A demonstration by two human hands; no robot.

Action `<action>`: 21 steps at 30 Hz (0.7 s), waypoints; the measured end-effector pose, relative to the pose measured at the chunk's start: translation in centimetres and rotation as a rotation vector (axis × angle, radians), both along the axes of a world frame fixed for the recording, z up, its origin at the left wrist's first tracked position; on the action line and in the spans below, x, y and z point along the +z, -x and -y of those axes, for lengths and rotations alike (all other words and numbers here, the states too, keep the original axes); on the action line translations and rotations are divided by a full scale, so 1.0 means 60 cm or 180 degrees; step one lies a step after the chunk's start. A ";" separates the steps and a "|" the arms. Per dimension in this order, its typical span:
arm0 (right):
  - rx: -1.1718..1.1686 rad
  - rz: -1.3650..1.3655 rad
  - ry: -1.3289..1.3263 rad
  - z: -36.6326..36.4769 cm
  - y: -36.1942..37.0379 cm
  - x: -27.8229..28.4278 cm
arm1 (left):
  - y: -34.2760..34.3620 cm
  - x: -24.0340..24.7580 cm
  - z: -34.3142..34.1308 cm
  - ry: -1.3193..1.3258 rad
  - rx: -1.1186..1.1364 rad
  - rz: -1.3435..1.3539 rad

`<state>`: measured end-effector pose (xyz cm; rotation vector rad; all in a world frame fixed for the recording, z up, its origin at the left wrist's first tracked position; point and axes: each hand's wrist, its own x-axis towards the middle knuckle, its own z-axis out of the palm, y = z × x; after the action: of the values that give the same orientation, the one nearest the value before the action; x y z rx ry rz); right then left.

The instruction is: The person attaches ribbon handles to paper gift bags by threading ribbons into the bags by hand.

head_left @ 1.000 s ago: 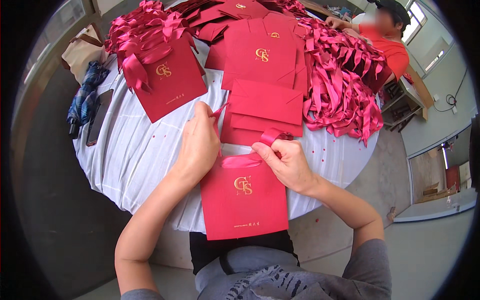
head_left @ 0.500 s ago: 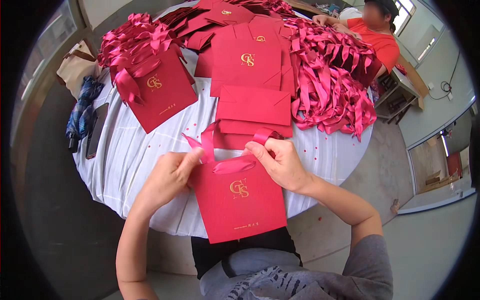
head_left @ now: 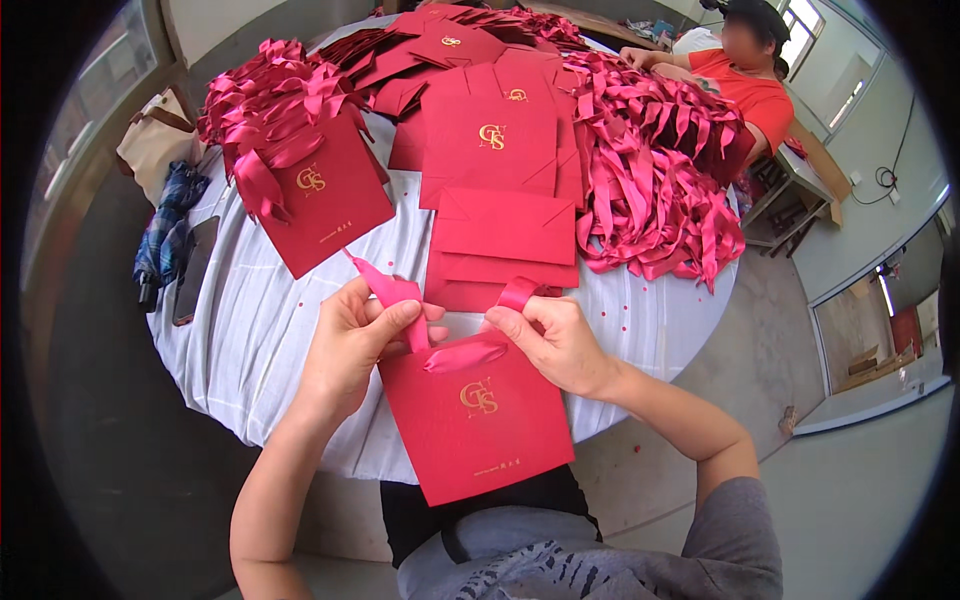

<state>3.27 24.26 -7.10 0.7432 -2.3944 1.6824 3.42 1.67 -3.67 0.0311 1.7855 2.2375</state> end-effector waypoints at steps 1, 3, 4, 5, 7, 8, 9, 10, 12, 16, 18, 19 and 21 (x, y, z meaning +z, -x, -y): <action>-0.0009 0.0005 -0.0001 0.000 0.000 -0.001 | 0.000 0.000 -0.001 -0.0001 -0.0009 0.0005; -0.0007 -0.0189 0.0019 0.001 0.005 -0.002 | 0.002 0.000 -0.002 0.0065 0.0142 0.0046; -0.0006 -0.0185 0.0017 0.000 0.008 -0.003 | 0.005 -0.001 -0.002 0.0128 0.0121 0.0061; -0.0016 -0.0226 -0.0026 0.000 0.008 -0.004 | 0.006 -0.004 -0.001 0.0128 0.0123 0.0072; -0.0018 -0.0260 -0.0068 0.001 0.008 -0.005 | 0.008 -0.009 0.003 0.0023 0.0030 0.0065; -0.0030 -0.0275 -0.0034 0.002 0.010 -0.005 | 0.007 -0.005 0.004 0.0029 0.0048 0.0066; -0.0039 -0.0294 0.0002 0.003 0.011 -0.004 | 0.005 0.001 0.001 -0.0023 0.0048 0.0105; -0.0017 -0.0302 0.0011 0.002 0.008 -0.003 | 0.002 0.006 0.000 -0.0074 0.0052 0.0141; -0.0081 0.0021 -0.0034 0.007 0.005 0.002 | 0.000 0.016 0.008 -0.0081 0.0031 0.0033; 0.0232 -0.0071 -0.0166 0.032 0.009 0.066 | -0.016 0.062 0.054 -0.0085 0.0299 -0.0586; 0.0370 -0.0528 0.0001 0.062 0.033 0.105 | -0.012 0.093 0.083 0.0005 0.0496 -0.1081; 0.0460 -0.0760 0.0145 0.081 0.049 0.122 | -0.007 0.107 0.096 0.0014 0.0572 -0.1433; 0.0572 -0.1195 0.0298 0.113 0.106 0.145 | 0.033 0.127 0.111 0.0042 0.0883 -0.1845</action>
<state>-3.11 17.46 1.61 1.1698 -2.0311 1.5354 1.45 -5.02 3.95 0.5067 2.2003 2.5973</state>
